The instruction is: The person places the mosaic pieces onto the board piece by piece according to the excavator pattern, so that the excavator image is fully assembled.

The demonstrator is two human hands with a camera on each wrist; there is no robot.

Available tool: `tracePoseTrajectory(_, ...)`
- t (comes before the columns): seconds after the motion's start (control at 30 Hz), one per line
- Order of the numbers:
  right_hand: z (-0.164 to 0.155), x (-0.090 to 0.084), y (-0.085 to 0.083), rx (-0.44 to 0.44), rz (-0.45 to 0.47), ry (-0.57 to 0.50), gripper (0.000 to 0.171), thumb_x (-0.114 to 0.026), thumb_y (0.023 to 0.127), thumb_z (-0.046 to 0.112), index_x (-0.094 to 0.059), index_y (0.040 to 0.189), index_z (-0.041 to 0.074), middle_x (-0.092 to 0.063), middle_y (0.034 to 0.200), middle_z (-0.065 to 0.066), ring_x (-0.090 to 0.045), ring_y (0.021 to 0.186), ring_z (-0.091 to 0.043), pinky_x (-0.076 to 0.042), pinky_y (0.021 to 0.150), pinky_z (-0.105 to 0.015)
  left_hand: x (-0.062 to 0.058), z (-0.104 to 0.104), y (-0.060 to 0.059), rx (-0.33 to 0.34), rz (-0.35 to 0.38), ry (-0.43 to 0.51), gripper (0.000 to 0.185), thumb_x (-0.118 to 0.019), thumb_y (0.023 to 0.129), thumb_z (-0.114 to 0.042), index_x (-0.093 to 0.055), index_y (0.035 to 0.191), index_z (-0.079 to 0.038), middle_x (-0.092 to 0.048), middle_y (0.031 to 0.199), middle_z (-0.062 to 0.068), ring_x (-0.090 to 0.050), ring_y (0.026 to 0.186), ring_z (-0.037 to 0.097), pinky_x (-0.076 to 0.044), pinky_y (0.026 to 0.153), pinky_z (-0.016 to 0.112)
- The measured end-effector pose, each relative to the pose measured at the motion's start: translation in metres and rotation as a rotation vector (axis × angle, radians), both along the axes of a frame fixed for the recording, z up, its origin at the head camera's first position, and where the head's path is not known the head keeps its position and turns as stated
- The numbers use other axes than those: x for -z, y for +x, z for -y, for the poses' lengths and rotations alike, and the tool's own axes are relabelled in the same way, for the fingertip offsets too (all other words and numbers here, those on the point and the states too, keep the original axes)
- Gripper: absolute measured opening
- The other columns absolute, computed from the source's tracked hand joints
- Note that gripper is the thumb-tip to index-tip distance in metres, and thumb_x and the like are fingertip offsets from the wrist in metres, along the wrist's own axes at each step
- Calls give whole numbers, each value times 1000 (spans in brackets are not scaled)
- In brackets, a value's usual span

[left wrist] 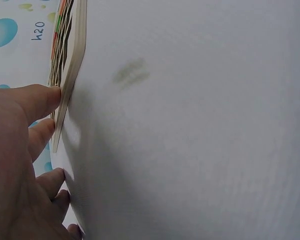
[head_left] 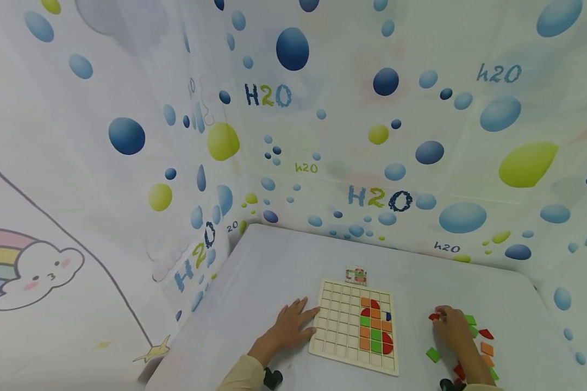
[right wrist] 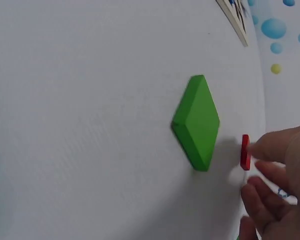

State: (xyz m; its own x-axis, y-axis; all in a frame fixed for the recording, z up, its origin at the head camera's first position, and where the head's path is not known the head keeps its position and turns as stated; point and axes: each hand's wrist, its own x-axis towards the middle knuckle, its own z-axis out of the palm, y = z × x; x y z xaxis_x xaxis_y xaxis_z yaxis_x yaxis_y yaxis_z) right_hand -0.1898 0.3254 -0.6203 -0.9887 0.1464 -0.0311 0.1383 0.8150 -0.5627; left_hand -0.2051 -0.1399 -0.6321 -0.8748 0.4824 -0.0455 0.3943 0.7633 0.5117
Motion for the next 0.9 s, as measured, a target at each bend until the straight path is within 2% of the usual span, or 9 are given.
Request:
tracePoseTrajectory(0.13,7,0,-1,134,69,24,52,-68,99,29,-54,121,-16,-57,108,-34,-56,100,-45,-52,81,-59,1,0,-1,4,0,-4,57,-60,105,-45,-49,159,-31,-33,171,16,-30,158,43,-22,126,68)
tracePoseTrajectory(0.2,11,-3,0,154,74,37,50,-69,98,27,-55,119,-16,-58,105,-33,-57,97,-44,-51,77,-57,3,-1,-2,3,-3,-6,57,-60,105,-45,-49,159,-32,-34,171,16,-30,157,42,-22,126,68)
tracePoseTrajectory(0.3,16,-6,0,130,61,54,40,-66,97,15,-56,121,-16,-59,108,-35,-58,101,-48,-52,82,-61,4,-1,-2,0,-6,-14,57,-60,105,-45,-49,159,-32,-34,171,15,-30,158,42,-22,126,67)
tracePoseTrajectory(0.4,17,-9,0,86,51,49,39,-64,94,6,-56,126,-16,-57,116,-39,-56,109,-54,-51,89,-68,2,-1,-1,3,-17,-14,56,-62,105,-43,-50,158,-31,-35,170,16,-31,157,43,-24,125,68)
tracePoseTrajectory(0.53,16,-8,-1,82,61,50,42,-63,94,6,-55,127,-18,-56,118,-41,-56,110,-55,-51,91,-68,3,-1,-2,15,-37,-10,56,-62,105,-41,-51,158,-28,-36,169,18,-33,155,45,-25,124,69)
tracePoseTrajectory(0.7,18,-5,-1,107,72,70,39,-62,97,5,-55,126,-19,-57,117,-41,-57,110,-55,-51,90,-68,7,-1,-4,10,-26,-19,57,-62,105,-44,-49,159,-31,-35,170,16,-32,157,43,-24,125,68)
tracePoseTrajectory(0.9,21,0,-5,54,74,66,36,-65,95,5,-60,124,-16,-62,112,-37,-61,106,-53,-50,86,-69,6,0,-3,-1,-18,-28,56,-63,105,-43,-50,158,-32,-35,170,16,-32,157,42,-25,125,67)
